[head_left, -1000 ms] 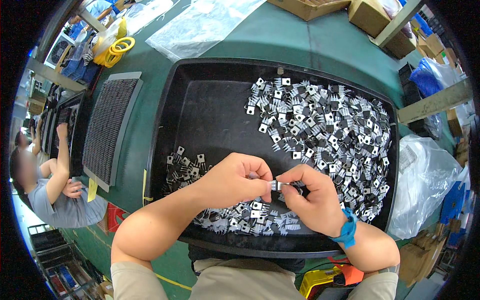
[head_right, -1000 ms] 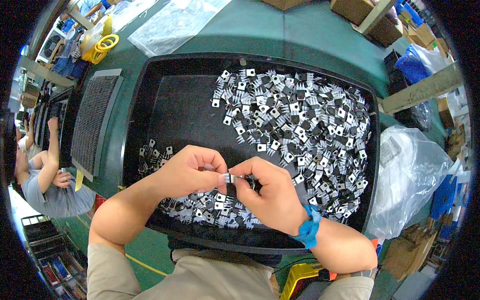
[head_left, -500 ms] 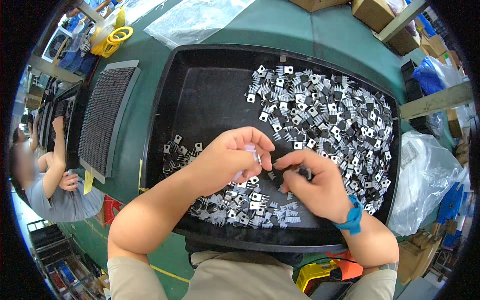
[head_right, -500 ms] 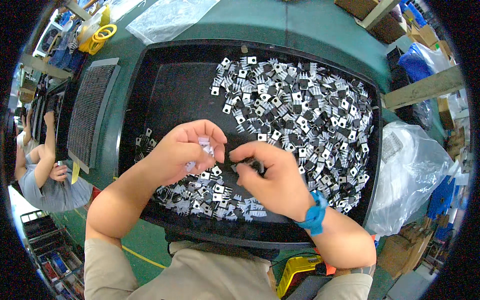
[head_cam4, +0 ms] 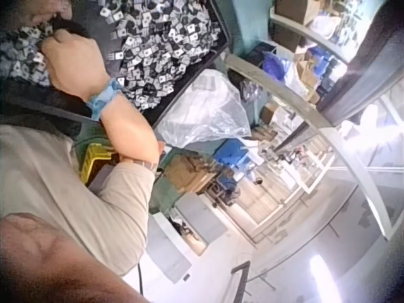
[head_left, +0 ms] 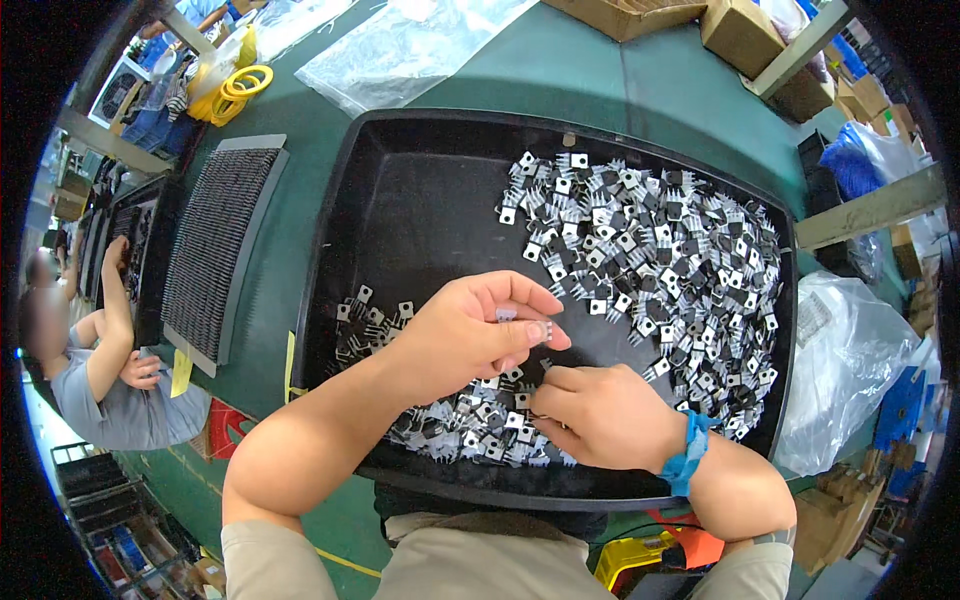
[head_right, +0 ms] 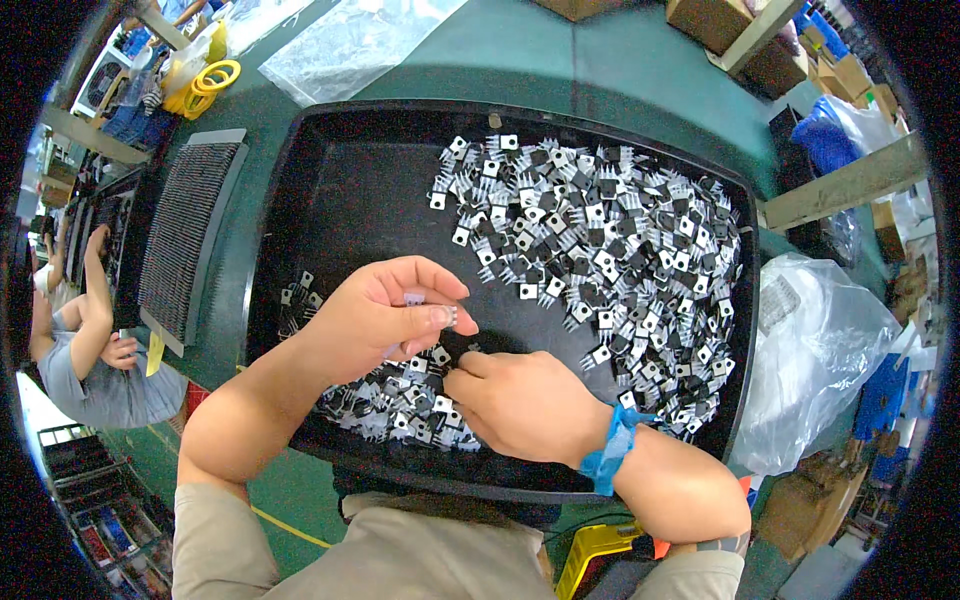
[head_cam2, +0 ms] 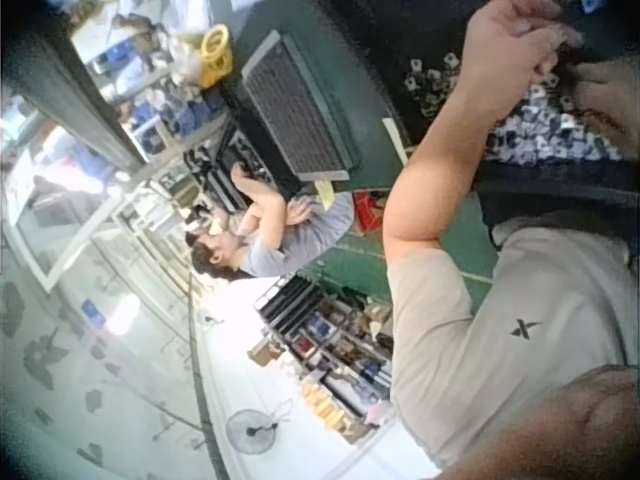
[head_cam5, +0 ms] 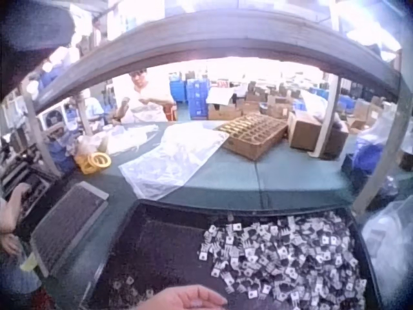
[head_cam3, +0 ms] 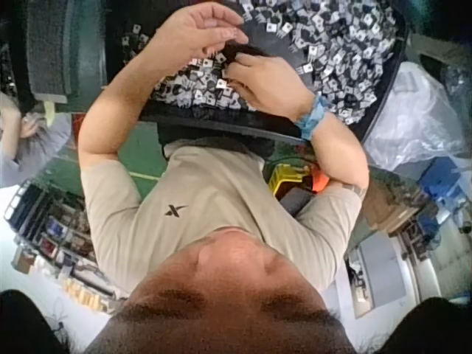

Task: The person repeatedly picks up small black electronic components from a black tray and attaches a small white plastic piece to them by hand. The person handles the components one at a time, performing a repetitive assembly action throughout the clip.

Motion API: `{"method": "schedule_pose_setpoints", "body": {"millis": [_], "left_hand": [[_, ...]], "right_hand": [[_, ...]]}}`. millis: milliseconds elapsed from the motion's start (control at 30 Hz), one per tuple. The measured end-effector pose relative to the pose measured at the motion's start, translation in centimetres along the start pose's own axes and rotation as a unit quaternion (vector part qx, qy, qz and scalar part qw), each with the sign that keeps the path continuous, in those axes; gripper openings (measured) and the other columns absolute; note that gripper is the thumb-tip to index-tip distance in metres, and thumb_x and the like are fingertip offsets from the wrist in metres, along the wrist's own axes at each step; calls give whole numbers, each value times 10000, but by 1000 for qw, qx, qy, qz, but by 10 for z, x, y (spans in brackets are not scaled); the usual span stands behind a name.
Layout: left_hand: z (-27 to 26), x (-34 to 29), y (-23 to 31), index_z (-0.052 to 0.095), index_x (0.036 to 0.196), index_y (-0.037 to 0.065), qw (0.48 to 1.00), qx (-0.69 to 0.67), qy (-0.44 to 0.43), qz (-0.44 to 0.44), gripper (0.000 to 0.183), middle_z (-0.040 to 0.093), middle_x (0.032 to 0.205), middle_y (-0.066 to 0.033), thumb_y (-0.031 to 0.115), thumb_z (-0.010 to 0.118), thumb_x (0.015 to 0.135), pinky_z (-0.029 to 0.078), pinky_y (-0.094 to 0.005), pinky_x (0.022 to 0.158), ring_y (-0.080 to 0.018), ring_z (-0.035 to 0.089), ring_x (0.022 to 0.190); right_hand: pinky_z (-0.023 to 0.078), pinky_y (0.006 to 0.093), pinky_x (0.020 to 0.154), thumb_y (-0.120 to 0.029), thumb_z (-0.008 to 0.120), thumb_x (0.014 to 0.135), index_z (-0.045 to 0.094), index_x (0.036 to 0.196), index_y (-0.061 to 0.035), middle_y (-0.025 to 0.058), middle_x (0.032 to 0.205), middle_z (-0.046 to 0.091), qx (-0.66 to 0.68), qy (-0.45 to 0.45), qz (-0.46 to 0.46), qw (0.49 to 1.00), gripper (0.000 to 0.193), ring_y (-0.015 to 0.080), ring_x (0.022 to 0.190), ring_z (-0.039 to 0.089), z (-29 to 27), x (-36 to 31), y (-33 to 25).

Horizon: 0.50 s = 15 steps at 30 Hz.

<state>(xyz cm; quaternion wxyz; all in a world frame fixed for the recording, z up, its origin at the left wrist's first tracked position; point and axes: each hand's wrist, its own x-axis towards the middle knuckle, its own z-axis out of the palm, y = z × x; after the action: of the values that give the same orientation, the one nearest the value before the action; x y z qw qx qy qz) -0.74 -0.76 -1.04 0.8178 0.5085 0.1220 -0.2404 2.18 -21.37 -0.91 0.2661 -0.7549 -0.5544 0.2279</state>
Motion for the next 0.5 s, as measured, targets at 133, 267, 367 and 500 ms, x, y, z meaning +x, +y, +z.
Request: {"method": "schedule_pose_setpoints", "body": {"millis": [133, 267, 367, 500], "left_hand": [[-3, 1, -4, 583, 1072, 30, 1000, -8, 4, 2, 171, 682, 943, -145, 43, 584, 902, 362, -169, 477, -31, 462, 558], [1, 0, -3, 600, 1056, 27, 999, 29, 1, 23, 154, 675, 874, -108, 45, 584, 903, 351, -171, 468, -29, 456, 549], [1, 0, -5, 603, 1076, 25, 1000, 22, 8, 14, 173, 649, 814, -63, 50, 589, 905, 347, -173, 463, -28, 455, 551], [-2, 0, -2, 594, 1104, 12, 999, 27, 4, 16, 206, 621, 791, -29, 59, 600, 903, 361, -179, 476, -31, 469, 573]], "right_hand": [[508, 346, 602, -43, 631, 795, 589, 923, -36, 108, 818, 618, 222, 120, 31, 967, 135, 240, 700, 637, -7, -4, -4], [504, 303, 613, 8, 627, 775, 633, 1039, -26, 124, 808, 636, 209, 241, 64, 946, 265, 232, 681, 636, -12, -5, -7], [511, 312, 621, 3, 621, 775, 621, 1143, -17, 146, 835, 639, 162, 207, 94, 960, 368, 256, 694, 637, -15, -8, -5], [521, 331, 650, -13, 619, 782, 603, 1173, -13, 154, 855, 638, 149, 229, 89, 958, 392, 273, 732, 642, -8, -6, -5]]}}
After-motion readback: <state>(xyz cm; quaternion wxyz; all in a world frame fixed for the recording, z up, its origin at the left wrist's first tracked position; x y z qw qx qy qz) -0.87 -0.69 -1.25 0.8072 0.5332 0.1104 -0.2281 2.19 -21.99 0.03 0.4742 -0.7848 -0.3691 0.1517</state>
